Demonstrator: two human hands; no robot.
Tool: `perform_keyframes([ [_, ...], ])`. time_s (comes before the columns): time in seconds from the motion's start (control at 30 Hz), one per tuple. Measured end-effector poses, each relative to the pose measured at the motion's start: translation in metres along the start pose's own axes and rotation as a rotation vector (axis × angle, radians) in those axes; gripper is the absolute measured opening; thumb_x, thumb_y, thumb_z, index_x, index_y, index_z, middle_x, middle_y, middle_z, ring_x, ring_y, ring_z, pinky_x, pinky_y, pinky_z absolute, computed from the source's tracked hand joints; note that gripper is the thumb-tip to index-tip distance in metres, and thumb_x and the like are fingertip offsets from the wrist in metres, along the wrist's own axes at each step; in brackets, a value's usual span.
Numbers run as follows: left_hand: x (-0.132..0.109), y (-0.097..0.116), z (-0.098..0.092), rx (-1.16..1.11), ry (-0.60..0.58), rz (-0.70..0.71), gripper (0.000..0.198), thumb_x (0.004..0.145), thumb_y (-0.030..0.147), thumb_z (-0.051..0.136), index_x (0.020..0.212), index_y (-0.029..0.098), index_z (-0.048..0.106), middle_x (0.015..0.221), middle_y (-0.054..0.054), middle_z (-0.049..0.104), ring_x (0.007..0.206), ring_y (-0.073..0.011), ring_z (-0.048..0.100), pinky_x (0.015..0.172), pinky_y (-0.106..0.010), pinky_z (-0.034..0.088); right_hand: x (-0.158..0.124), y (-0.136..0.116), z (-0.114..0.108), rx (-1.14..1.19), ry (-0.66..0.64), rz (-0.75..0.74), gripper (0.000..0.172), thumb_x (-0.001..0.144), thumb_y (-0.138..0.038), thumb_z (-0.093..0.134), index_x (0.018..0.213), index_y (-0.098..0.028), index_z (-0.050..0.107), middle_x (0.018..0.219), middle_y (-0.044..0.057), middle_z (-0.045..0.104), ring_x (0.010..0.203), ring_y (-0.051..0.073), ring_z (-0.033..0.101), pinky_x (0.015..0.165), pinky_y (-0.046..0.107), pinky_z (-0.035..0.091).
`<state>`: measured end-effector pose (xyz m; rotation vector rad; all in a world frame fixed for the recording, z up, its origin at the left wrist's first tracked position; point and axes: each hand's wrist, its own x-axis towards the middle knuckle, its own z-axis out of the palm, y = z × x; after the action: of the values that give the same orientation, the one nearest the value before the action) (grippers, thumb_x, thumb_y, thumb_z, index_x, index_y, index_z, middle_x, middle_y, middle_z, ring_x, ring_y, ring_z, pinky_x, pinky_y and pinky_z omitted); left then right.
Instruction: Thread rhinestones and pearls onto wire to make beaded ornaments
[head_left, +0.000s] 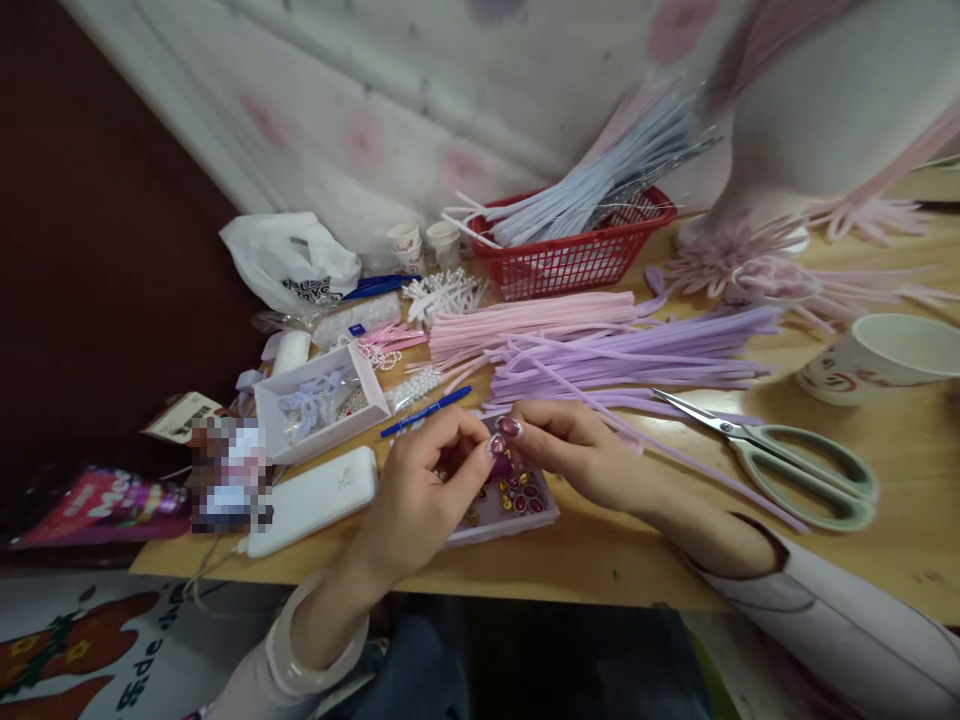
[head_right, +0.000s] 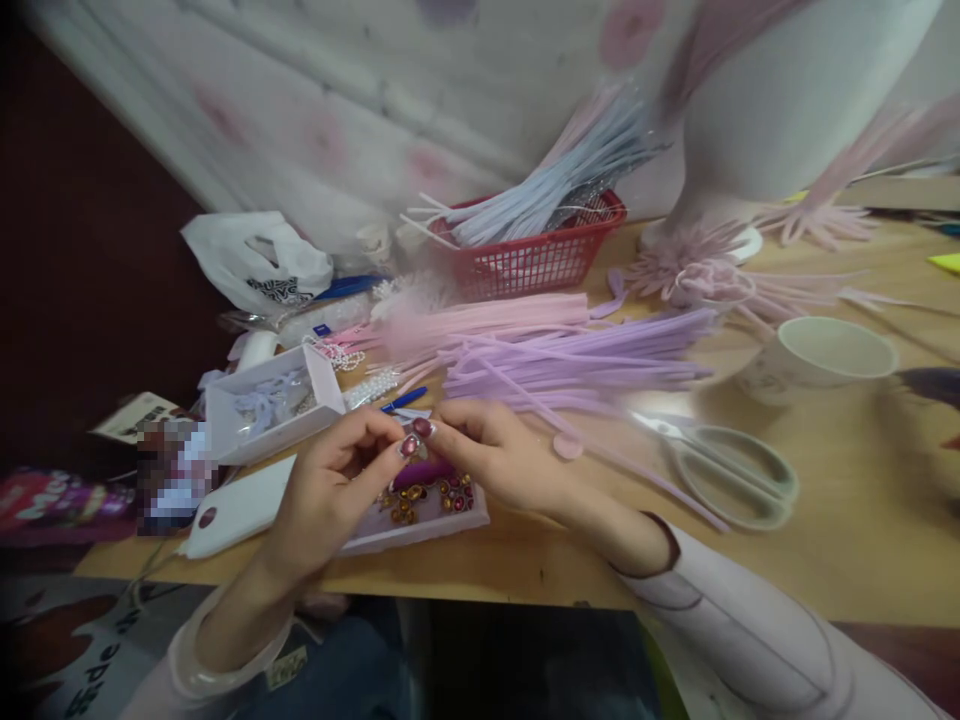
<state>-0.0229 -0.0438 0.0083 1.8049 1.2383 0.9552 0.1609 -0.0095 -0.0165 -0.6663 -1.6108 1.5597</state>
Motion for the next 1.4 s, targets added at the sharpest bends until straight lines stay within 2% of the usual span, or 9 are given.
perform_keyframes([
  [0.2,0.004,0.002,-0.002,-0.194,0.000,-0.089,0.009,0.089,0.021,0.061,0.080,0.019,0.060,0.069,0.005,0.058,0.060,-0.0066,0.052,0.056,-0.016,0.042,0.004,-0.003,-0.008,0.312,-0.191,0.324,0.040,0.086,-0.052,0.064,0.070,-0.018,0.049,0.050,-0.010,0.034,0.040,0.005,0.021,0.038,0.020,0.014],
  [0.3,0.007,0.003,0.001,-0.255,-0.010,-0.120,0.006,0.087,0.023,0.063,0.085,0.018,0.062,0.077,0.001,0.067,0.068,-0.0100,0.061,0.060,-0.018,0.046,0.002,-0.006,-0.010,0.421,-0.245,0.400,0.032,0.087,-0.043,0.062,0.071,-0.019,0.049,0.050,-0.010,0.035,0.040,0.004,0.018,0.036,0.018,0.012],
  [0.43,0.008,0.005,0.005,-0.297,0.006,-0.153,0.009,0.086,0.026,0.066,0.085,0.017,0.063,0.070,0.001,0.066,0.056,-0.0089,0.054,0.052,-0.019,0.042,0.001,-0.010,-0.010,0.479,-0.304,0.467,0.029,0.090,-0.041,0.059,0.074,-0.019,0.048,0.050,-0.011,0.034,0.040,0.004,0.016,0.036,0.016,0.011],
  [0.67,0.007,-0.001,0.000,-0.340,0.195,-0.161,0.011,0.090,0.027,0.064,0.086,0.018,0.058,0.068,0.004,0.063,0.058,-0.0087,0.058,0.055,-0.018,0.047,0.004,-0.003,-0.010,0.528,-0.307,0.446,0.033,0.093,-0.049,0.050,0.096,-0.017,0.059,0.063,-0.005,0.053,0.036,0.004,0.025,0.033,0.018,0.015],
  [0.8,0.005,-0.006,-0.002,-0.389,0.208,-0.180,0.012,0.091,0.028,0.063,0.089,0.018,0.058,0.084,-0.001,0.070,0.064,-0.0097,0.062,0.057,-0.020,0.050,0.004,-0.001,-0.008,0.574,-0.151,0.411,0.021,0.089,-0.038,0.062,0.092,-0.018,0.057,0.061,-0.007,0.052,0.037,0.003,0.027,0.035,0.017,0.014],
  [0.9,0.003,-0.008,-0.001,-0.443,0.228,-0.177,0.013,0.091,0.028,0.064,0.088,0.018,0.056,0.092,-0.003,0.072,0.064,-0.0099,0.064,0.057,-0.021,0.052,0.004,-0.001,-0.007,0.557,-0.114,0.378,0.022,0.087,-0.037,0.064,0.092,-0.016,0.059,0.061,-0.006,0.053,0.038,0.003,0.031,0.036,0.017,0.017],
  [1.07,0.001,-0.011,0.000,-0.497,0.262,-0.166,0.016,0.086,0.025,0.071,0.088,0.018,0.057,0.083,0.000,0.072,0.064,-0.0098,0.067,0.061,-0.020,0.055,0.004,0.002,-0.004,0.383,-0.038,0.272,0.030,0.088,-0.043,0.066,0.082,-0.014,0.058,0.061,-0.006,0.050,0.042,0.003,0.034,0.040,0.018,0.023],
  [1.2,0.002,-0.012,0.000,-0.490,0.271,-0.167,0.015,0.080,0.020,0.076,0.086,0.017,0.063,0.079,0.001,0.071,0.065,-0.0090,0.066,0.064,-0.018,0.056,0.004,0.005,-0.003,0.257,-0.063,0.215,0.038,0.092,-0.049,0.062,0.075,-0.015,0.055,0.059,-0.007,0.047,0.043,0.003,0.036,0.041,0.018,0.026],
  [1.4,0.002,-0.007,0.001,-0.430,0.184,-0.139,0.004,0.084,0.017,0.069,0.086,0.017,0.067,0.085,0.000,0.071,0.065,-0.0088,0.065,0.064,-0.018,0.055,0.003,0.008,0.000,0.260,-0.005,0.173,0.038,0.089,-0.048,0.066,0.109,-0.017,0.057,0.060,-0.009,0.051,0.042,0.005,0.039,0.039,0.017,0.028],
])
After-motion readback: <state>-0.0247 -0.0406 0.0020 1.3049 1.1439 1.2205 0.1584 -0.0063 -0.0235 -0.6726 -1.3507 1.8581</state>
